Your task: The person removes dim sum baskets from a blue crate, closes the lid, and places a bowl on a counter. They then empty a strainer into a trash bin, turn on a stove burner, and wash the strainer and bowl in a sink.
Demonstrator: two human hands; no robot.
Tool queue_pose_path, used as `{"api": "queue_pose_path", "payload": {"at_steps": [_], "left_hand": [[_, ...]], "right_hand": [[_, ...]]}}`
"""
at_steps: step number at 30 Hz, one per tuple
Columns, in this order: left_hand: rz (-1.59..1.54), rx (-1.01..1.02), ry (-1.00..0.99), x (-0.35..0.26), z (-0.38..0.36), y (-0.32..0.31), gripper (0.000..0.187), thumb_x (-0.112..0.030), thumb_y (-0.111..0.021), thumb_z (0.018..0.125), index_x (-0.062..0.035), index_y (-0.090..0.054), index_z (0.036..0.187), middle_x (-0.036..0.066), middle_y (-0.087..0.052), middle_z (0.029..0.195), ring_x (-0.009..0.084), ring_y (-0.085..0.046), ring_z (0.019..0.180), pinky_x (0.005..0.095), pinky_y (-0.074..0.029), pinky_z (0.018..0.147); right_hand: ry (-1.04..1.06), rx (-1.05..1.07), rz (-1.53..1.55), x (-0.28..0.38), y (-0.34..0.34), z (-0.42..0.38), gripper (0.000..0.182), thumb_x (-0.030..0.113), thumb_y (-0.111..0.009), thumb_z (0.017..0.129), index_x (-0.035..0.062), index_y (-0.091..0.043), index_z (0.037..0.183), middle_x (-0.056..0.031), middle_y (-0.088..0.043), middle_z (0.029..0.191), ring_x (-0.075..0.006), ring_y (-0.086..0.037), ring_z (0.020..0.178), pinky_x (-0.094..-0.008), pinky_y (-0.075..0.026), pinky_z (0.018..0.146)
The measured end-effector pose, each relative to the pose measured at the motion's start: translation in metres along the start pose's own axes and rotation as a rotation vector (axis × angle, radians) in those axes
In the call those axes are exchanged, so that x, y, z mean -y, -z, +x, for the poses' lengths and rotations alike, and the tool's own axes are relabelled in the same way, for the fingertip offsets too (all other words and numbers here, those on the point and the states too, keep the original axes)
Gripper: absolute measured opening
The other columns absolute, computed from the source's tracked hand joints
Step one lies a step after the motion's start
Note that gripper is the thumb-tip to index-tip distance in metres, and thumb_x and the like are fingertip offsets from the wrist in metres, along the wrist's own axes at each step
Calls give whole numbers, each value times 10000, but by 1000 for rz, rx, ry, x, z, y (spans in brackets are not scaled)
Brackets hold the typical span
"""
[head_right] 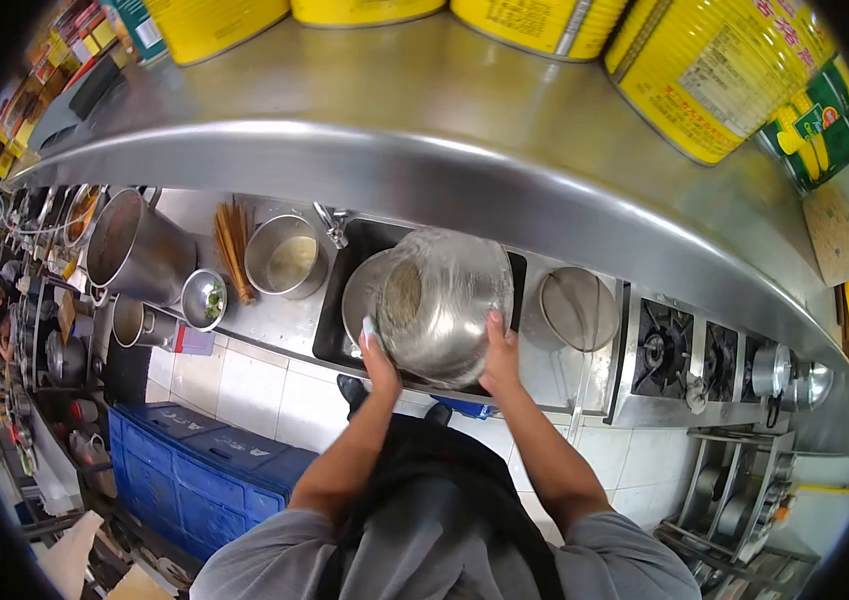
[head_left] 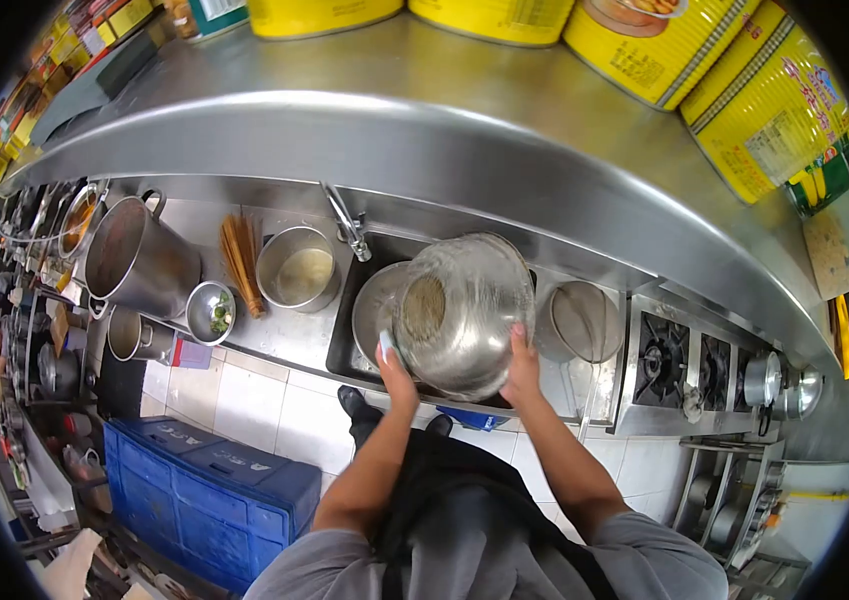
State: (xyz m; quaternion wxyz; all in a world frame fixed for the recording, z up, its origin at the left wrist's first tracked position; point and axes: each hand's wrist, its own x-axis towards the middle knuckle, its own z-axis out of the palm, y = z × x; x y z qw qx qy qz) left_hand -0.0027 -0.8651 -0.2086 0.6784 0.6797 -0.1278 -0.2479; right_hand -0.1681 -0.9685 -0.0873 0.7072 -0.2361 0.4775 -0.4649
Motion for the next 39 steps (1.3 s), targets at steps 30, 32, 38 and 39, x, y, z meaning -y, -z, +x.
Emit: {"api": "queue_pose_path", "payload": {"at_steps": [30, 32, 38, 39], "left_hand": [[-174, 258, 138, -22, 34, -20, 513, -361, -479, 1059, 0, -455, 1422, 165, -523, 1403, 243, -509, 1289, 414, -376, 1120], [-657, 297, 415, -29, 80, -28, 455, -376, -499, 1052, 6, -556, 1294, 138, -608, 1217, 206, -586, 1102, 355, -473, 966], [167, 178, -258, -164, 89, -88, 335, -294, -626, 994, 12, -651, 858, 157, -651, 795, 218, -582, 723, 389, -484, 699], [133, 160, -362, -168, 69, -105, 248, -242, -669, 955, 1, -677, 902, 188, -663, 867, 297, -636, 763, 404, -506, 728]], "right_hand": [[101, 273, -316, 79, 48, 25, 566, 528, -654, 953, -12, -661, 1124, -74, -699, 1037, -183, -662, 886, -333, -542, 781], [71, 395, -452, 88, 46, 27, 550, 533, -645, 959, -8, -693, 1042, -44, -706, 942, -162, -652, 806, -314, -531, 724], [232, 666, -1306, 111, -13, 11, 635, 535, -514, 1026, 18, -504, 656, -2, -418, 581, -101, -393, 612, -344, -358, 542], [343, 596, -1223, 92, -15, 21, 654, 545, -471, 1038, 17, -467, 653, -17, -383, 576, -107, -370, 599, -361, -342, 531]]}}
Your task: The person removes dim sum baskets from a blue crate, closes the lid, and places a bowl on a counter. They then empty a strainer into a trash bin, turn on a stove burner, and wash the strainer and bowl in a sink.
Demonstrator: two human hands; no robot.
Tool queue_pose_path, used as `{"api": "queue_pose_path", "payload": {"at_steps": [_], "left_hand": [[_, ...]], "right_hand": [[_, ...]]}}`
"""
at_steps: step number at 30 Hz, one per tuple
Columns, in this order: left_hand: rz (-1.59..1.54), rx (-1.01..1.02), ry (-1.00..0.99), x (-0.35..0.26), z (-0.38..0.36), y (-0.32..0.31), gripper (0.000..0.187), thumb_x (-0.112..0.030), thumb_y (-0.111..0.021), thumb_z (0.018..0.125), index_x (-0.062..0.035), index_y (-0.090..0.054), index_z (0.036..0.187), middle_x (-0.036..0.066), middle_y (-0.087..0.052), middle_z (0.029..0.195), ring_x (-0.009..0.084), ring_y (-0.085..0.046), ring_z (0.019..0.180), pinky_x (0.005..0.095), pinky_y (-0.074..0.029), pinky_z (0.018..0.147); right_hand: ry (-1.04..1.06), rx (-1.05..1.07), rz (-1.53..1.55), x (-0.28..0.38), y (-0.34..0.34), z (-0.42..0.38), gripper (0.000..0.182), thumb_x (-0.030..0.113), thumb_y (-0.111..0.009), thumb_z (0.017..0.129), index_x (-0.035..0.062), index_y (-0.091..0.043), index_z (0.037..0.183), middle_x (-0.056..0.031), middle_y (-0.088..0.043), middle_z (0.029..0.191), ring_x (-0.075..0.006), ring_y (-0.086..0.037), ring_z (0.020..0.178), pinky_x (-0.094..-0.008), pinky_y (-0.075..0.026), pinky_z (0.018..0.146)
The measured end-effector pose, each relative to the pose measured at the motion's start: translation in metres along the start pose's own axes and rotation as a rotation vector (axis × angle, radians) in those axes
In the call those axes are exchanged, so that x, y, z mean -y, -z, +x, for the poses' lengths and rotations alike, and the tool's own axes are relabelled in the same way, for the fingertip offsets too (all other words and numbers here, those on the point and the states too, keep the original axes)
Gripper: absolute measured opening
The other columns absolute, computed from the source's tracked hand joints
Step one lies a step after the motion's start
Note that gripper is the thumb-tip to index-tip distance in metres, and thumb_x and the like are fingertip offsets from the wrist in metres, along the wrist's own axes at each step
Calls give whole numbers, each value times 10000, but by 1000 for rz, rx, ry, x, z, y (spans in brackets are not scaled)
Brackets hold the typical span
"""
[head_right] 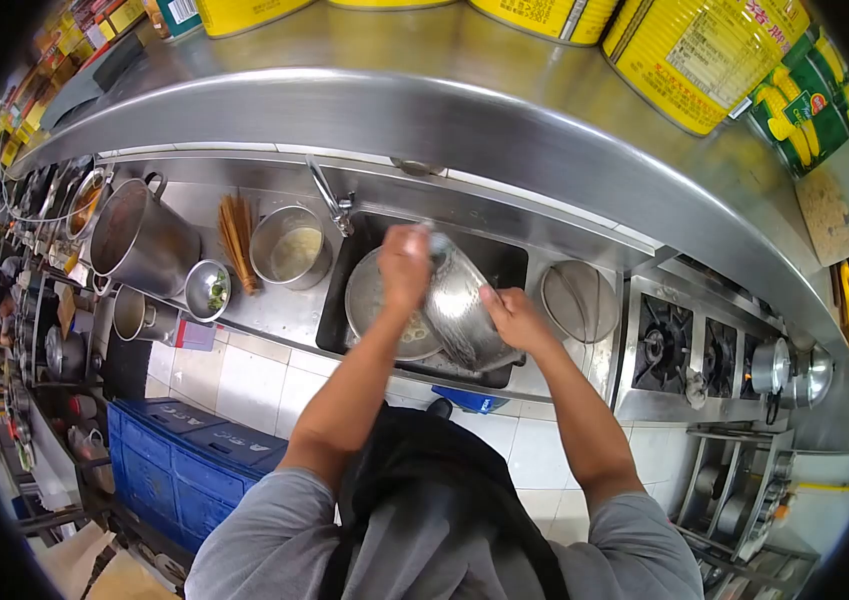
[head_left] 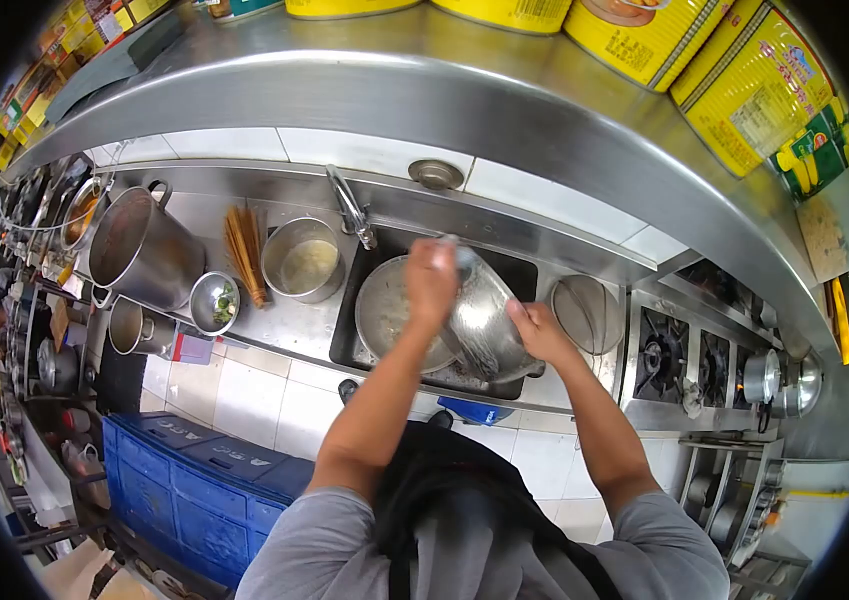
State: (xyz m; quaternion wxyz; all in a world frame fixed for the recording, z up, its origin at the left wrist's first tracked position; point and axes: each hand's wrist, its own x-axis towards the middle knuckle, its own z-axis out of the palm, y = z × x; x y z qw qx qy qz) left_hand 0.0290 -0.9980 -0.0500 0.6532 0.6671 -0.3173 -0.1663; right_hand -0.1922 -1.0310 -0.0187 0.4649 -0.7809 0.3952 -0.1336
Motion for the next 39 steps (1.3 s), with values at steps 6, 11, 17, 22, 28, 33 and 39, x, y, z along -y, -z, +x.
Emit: {"api": "queue_pose_path", "payload": {"at_steps": [6, 11, 17, 22, 28, 33, 39], "left_hand": [[391, 119, -503, -39, -112, -3, 345, -147, -660, 877, -54, -656, 1209, 257, -489, 1379, 409, -490, 1282, 534, -350, 1101], [390, 167, -443, 26, -182, 32, 501, -167, -598, 933, -64, -503, 1414, 307, -368, 1464, 411, -385, 1382, 503, -280, 1164], [-748, -50, 608, 135, -134, 38, 565, -377, -403, 1054, -28, -356, 1495, 195, -414, 1506, 351, -448, 1370, 464, -369, 1139], [-994, 272, 972, 120, -11, 56, 550, -521, -438, 1027, -42, -637, 1209, 138, -700, 1092, 298, -681, 988, 438, -537, 915], [-275, -21, 434, 80, 30, 46, 486, -430, -590, 1005, -41, -600, 715, -34, -505, 638, 102, -421, 595, 339, -357, 560], [-174, -122, 109, 11, 7, 50, 427, -314, -632, 982, 5, -580, 701, 17, -526, 610, 153, -470, 562, 362, -390, 558], [291, 313, -734, -19, -17, 99, 236, -254, -743, 808, -31, -691, 750, 140, -692, 747, 352, -660, 664, 421, -522, 604]], "right_hand": [[-231, -511, 392, 26, -42, 16, 745, 639, -375, 1034, 14, -510, 652, -18, -488, 593, -117, -415, 632, -348, -379, 582], [-278, -691, 641, 15, -71, -2, 590, 558, -517, 1021, 9, -666, 865, -52, -658, 853, -145, -557, 783, -330, -459, 732], [-360, -756, 1077, -19, -62, -40, 699, 522, -662, 949, -65, -540, 1308, -130, -625, 1256, -231, -611, 1132, -408, -504, 977], [-177, -469, 957, -45, -9, -70, 667, 506, -679, 942, -53, -560, 1286, -140, -646, 1220, -234, -617, 1120, -409, -514, 958], [-445, -460, 288, -91, 24, -33, 895, 700, -462, 965, -27, -405, 1484, -161, -579, 1378, -289, -539, 1278, -412, -475, 983], [-646, -258, 982, -17, 4, -24, 1092, 875, -373, 851, 63, -243, 1570, -228, -327, 1578, -449, -362, 1415, -698, -379, 1023], [-565, 158, 1660, -33, -2, -41, 925, 699, -462, 896, 57, -314, 1544, -237, -333, 1574, -498, -342, 1420, -712, -343, 1075]]}}
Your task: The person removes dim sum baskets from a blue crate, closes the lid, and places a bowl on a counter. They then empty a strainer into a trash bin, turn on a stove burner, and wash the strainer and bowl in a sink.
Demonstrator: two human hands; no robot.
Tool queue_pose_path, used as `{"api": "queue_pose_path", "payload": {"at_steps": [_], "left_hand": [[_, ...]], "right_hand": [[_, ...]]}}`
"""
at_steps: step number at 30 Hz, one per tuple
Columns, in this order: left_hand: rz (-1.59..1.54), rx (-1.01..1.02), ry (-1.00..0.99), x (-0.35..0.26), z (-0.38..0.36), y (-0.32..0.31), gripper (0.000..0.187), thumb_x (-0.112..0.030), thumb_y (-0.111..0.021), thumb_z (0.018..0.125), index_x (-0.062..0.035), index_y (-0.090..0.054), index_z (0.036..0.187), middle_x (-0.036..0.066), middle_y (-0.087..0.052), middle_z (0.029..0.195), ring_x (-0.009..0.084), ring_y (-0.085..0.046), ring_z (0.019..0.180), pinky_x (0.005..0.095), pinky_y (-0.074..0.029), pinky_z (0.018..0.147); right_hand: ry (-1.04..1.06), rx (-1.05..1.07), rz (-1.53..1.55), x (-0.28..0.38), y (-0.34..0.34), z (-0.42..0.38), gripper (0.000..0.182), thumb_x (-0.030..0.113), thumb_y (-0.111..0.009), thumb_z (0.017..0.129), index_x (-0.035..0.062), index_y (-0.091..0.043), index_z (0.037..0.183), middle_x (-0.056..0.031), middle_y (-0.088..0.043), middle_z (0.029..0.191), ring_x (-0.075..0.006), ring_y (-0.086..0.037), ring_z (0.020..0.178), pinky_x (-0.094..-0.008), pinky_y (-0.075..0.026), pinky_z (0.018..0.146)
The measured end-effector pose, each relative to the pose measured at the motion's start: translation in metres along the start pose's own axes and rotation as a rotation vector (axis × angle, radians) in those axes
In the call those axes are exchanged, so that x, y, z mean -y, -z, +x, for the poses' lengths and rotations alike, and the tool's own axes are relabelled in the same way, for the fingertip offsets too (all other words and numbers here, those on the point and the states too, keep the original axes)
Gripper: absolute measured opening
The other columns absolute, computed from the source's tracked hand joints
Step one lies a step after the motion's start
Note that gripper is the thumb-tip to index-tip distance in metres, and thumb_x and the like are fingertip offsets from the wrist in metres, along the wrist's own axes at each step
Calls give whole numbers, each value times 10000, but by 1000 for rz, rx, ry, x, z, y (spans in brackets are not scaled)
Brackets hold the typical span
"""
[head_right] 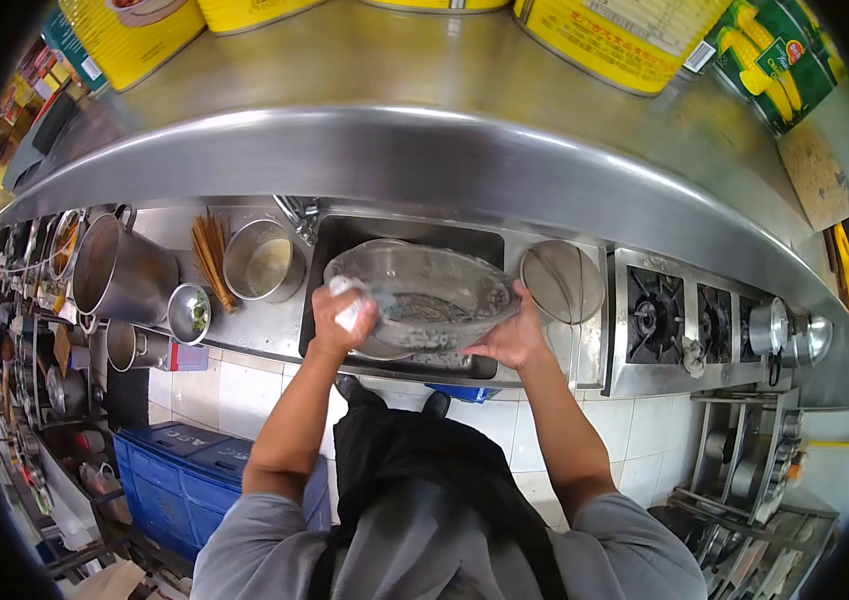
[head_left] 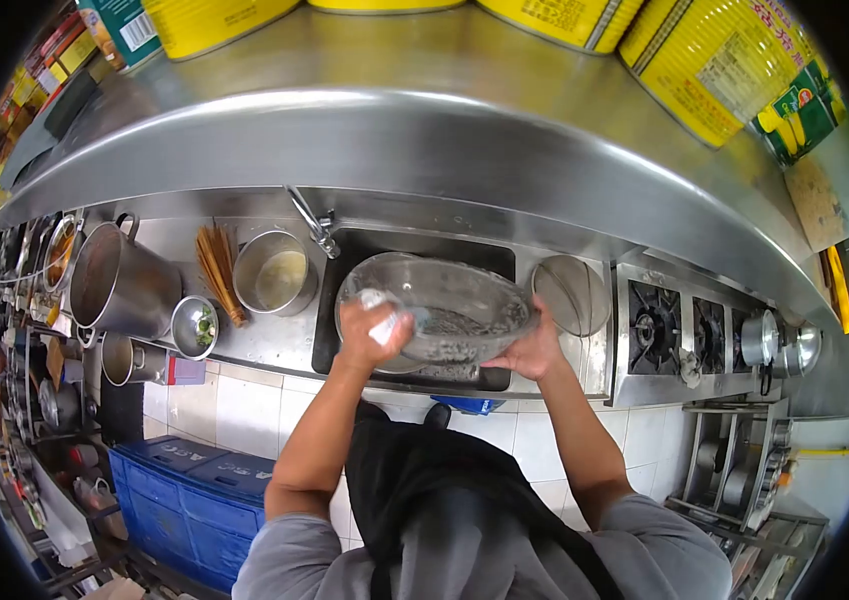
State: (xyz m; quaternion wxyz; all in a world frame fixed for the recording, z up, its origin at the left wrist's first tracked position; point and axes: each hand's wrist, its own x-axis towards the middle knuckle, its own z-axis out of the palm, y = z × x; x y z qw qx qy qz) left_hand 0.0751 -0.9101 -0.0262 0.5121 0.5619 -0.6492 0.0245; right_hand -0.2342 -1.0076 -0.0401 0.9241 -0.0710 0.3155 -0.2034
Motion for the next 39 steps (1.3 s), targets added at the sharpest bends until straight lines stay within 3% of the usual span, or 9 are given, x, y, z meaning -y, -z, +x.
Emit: {"api": "queue_pose_path", "payload": {"at_steps": [7, 10, 12, 16, 20, 24, 30, 36, 39], "left_hand": [[10, 857, 175, 68, -42, 8, 329, -412, -660, 910, -123, -722, 1056, 158, -707, 913, 396, -672, 886, 481, -523, 825], [490, 575, 103, 111, -69, -46, 441, -406, -627, 936, -143, -614, 1289, 176, -658, 1201, 424, -618, 1105, 553, -455, 977], [568, 638, 558, 87, -42, -82, 566, -362, -578, 969, -152, -443, 1476, 213, -494, 1450, 476, -469, 1314, 626, -340, 1085], [-33, 544, 197, 46, -88, -173, 665, -212, -504, 973, -119, -269, 1588, 276, -478, 1464, 484, -449, 1357, 643, -316, 1106], [-286, 1058, 83, 25, -99, -99, 715, -83, -566, 882, -205, -373, 1559, 217, -547, 1407, 381, -558, 1236, 529, -393, 1067], [577, 574, -78, 106, -53, -68, 353, -134, -571, 927, -181, -662, 1265, 172, -568, 1308, 355, -563, 1165, 494, -458, 942], [-354, 87, 509, 16, -26, -192, 496, 2, -614, 853, -69, -525, 1336, 255, -526, 1315, 446, -500, 1238, 522, -396, 1079], [-22, 910, -63, 39, -95, -102, 570, -17, -683, 800, -147, -574, 1344, 201, -622, 1235, 395, -591, 1144, 458, -479, 1015], [301, 1032, 640, 95, -93, -69, 446, -152, -649, 845, -121, -584, 1284, 198, -677, 1183, 370, -628, 1162, 491, -490, 1003]], "right_hand": [[-70, -195, -203, -42, 80, 41, 485, 28, -580, 762, -97, -535, 1229, -231, -635, 1200, -435, -639, 1101, -618, -526, 961], [-31, -305, -312, -62, 67, 49, 384, -21, -581, 754, -104, -573, 1129, -209, -651, 1080, -396, -672, 984, -593, -562, 887], [4, -382, -373, -74, 44, 50, 314, -22, -600, 760, -91, -600, 1066, -180, -643, 988, -355, -678, 872, -548, -584, 802], [104, -330, -450, -75, 27, 54, 242, -13, -616, 786, -81, -633, 1018, -153, -649, 950, -281, -675, 840, -469, -581, 702], [288, -299, -451, -35, 81, 33, 366, -57, -586, 793, -75, -599, 1159, -150, -670, 1009, -271, -686, 896, -424, -575, 822], [229, -415, -549, -45, 56, 6, 518, -19, -594, 787, 0, -522, 1299, -107, -639, 986, -222, -660, 862, -377, -555, 677], [69, -333, -693, -58, 20, 42, 534, 29, -622, 782, -19, -515, 1303, -127, -651, 1011, -245, -669, 824, -397, -565, 650], [288, -530, -896, -4, 63, 1, 546, -30, -593, 819, -106, -482, 1348, -166, -648, 1146, -254, -642, 1067, -379, -513, 937], [686, -472, -1325, -8, 15, -27, 718, 19, -552, 864, -129, -255, 1499, -273, -521, 1388, -310, -532, 1291, -410, -433, 1080]]}}
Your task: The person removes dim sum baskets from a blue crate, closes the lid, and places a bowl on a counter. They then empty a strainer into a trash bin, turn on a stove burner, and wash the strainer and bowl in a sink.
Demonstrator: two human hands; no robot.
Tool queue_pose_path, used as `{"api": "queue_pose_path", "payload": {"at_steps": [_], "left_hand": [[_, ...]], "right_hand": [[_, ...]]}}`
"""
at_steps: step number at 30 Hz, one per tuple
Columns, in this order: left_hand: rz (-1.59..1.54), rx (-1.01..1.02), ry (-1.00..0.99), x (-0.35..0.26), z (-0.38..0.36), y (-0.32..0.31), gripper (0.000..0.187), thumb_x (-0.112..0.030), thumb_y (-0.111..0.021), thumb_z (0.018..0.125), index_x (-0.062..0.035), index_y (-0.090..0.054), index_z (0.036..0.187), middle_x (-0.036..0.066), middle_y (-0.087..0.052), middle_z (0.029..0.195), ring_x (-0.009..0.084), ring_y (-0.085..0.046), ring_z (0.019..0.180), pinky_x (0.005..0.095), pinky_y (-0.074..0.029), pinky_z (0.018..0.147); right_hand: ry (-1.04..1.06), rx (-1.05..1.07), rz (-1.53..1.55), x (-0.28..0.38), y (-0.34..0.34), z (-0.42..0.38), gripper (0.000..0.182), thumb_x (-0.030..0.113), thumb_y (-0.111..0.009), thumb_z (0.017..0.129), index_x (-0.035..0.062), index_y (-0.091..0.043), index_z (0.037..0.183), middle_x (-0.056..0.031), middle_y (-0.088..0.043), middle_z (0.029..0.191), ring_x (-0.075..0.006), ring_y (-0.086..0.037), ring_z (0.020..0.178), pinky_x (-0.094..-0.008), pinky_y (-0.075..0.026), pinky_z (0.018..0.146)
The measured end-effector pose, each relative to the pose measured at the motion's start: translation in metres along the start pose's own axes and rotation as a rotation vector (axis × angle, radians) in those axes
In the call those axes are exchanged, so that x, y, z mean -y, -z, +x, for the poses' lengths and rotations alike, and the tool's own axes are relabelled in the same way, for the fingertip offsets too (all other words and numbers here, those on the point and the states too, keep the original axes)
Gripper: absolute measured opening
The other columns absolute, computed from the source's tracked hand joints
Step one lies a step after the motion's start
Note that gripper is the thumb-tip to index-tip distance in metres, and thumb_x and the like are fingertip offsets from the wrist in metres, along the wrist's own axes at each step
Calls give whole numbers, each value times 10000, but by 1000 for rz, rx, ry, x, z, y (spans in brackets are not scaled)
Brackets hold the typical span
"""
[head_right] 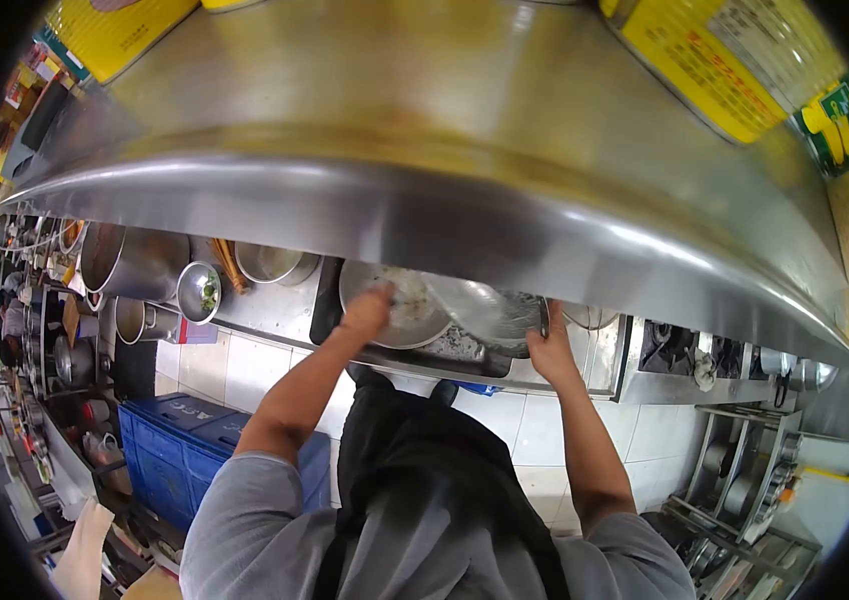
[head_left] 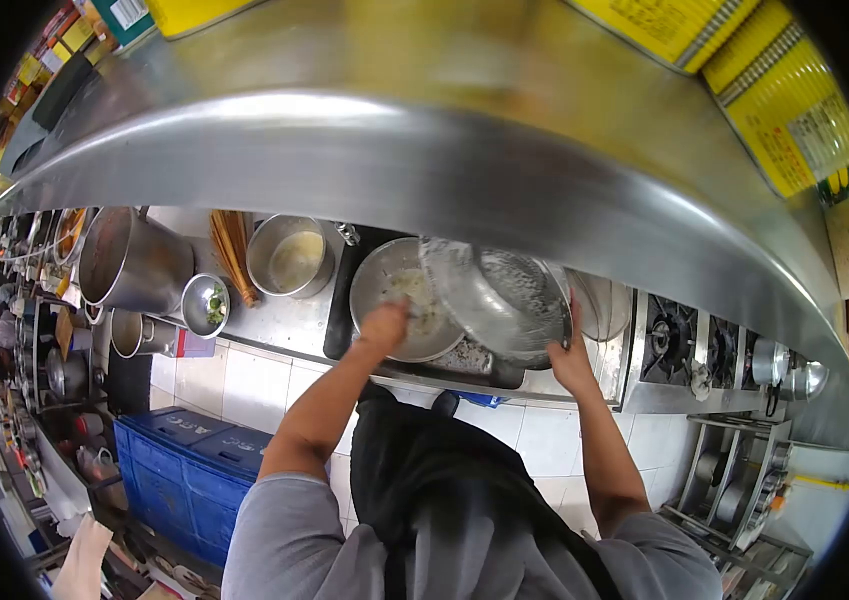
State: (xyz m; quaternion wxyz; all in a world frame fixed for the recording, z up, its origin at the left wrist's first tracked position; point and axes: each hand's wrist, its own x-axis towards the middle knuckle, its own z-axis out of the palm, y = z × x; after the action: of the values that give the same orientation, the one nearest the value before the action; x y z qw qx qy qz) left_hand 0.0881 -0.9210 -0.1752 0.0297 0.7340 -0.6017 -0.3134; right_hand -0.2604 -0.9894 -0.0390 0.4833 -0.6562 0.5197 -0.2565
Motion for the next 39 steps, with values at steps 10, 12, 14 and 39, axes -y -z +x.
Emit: {"api": "queue_pose_path", "payload": {"at_steps": [10, 12, 14, 39], "left_hand": [[-499, 161, 952, 119, 53, -79, 646, -430, -778, 755, -40, -673, 1260, 157, -643, 1343, 294, -607, 1266, 403, -497, 1048], [-509, 149, 893, 119, 50, -85, 613, -410, -779, 747, -53, -689, 1237, 159, -652, 1326, 297, -618, 1250, 406, -505, 1036], [-508, 138, 833, 104, 43, -69, 581, -390, -781, 739, -66, -705, 1215, 160, -662, 1309, 300, -628, 1234, 410, -512, 1024], [214, -519, -402, -41, -97, 114, 393, -181, -817, 609, -144, -668, 972, 98, -616, 1042, 305, -670, 941, 446, -570, 735]], "right_hand": [[300, -183, -380, -10, -30, -1, 962, -137, -407, 723, -19, -11, 1592, -207, -93, 1660, -331, -67, 1552, -402, -53, 1257], [316, -208, -335, -5, -29, -2, 962, -144, -403, 723, -19, -7, 1591, -212, -95, 1660, -341, -75, 1551, -410, -57, 1257], [333, -232, -318, -3, -28, -2, 959, -152, -400, 726, -20, -4, 1589, -215, -101, 1659, -348, -87, 1549, -416, -59, 1257], [186, -129, -346, -44, -82, 41, 990, 89, -717, 808, 79, -124, 1601, -231, -263, 1614, -457, -296, 1461, -458, -272, 1199]]}}
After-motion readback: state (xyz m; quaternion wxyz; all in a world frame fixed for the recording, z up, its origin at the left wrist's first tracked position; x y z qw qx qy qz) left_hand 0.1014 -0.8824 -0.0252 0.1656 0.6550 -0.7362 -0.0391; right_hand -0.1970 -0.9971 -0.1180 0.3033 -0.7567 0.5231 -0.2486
